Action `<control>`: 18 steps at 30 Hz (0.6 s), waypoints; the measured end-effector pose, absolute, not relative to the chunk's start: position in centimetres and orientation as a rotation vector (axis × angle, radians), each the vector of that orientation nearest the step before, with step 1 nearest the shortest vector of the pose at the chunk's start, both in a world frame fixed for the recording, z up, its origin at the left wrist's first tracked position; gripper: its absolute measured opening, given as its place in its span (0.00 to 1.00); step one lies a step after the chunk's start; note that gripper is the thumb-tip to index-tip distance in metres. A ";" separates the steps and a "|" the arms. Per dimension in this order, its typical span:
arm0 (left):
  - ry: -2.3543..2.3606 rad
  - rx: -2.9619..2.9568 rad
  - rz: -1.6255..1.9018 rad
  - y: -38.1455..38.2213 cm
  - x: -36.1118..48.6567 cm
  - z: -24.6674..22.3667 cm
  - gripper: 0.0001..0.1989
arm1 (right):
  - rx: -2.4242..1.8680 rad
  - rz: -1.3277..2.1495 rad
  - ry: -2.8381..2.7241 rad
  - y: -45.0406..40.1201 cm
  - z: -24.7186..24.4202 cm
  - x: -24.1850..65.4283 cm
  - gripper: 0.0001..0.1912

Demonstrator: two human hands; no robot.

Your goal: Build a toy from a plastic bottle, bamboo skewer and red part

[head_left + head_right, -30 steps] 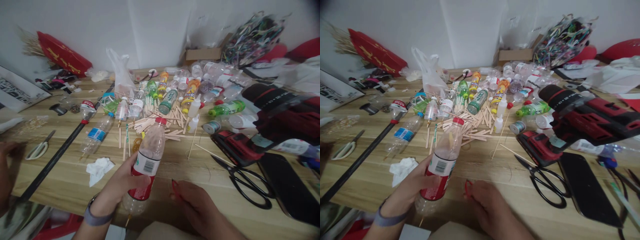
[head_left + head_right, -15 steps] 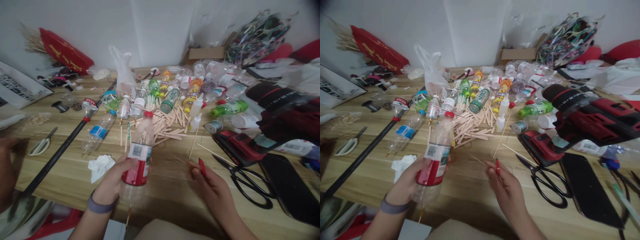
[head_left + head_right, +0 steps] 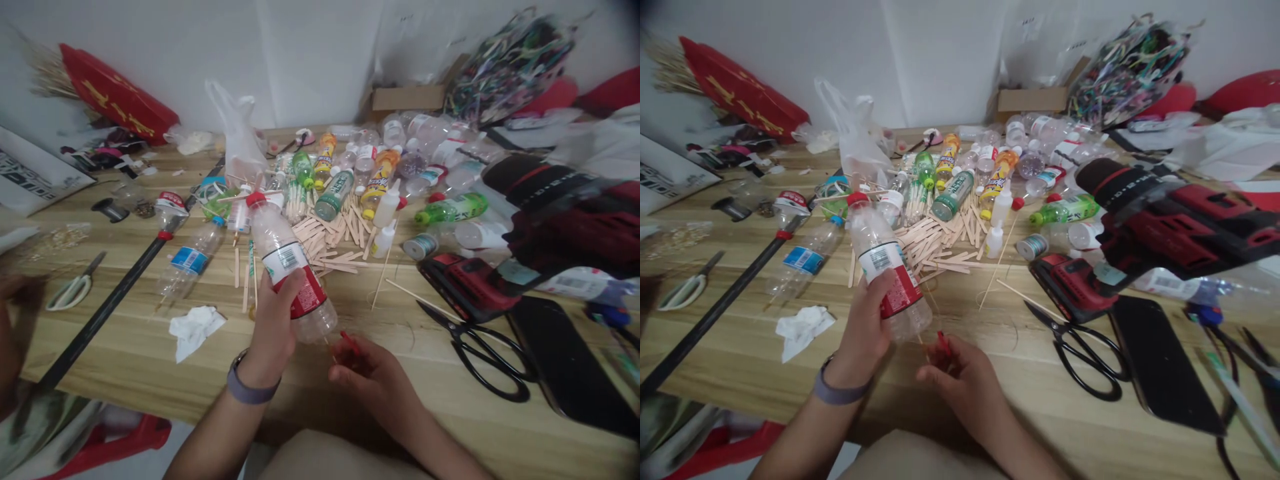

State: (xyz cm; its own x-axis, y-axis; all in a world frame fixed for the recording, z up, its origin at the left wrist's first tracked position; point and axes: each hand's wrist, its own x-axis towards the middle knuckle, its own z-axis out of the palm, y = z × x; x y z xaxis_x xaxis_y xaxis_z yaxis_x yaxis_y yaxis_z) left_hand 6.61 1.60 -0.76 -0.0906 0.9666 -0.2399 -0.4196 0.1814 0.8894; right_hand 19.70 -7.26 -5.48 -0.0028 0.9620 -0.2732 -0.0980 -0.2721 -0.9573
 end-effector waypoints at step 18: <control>1.132 0.725 1.054 2.3 0.3 0.4 0.27 | -1.255 1.333 -0.315 -11.6 -6.1 29.9 0.23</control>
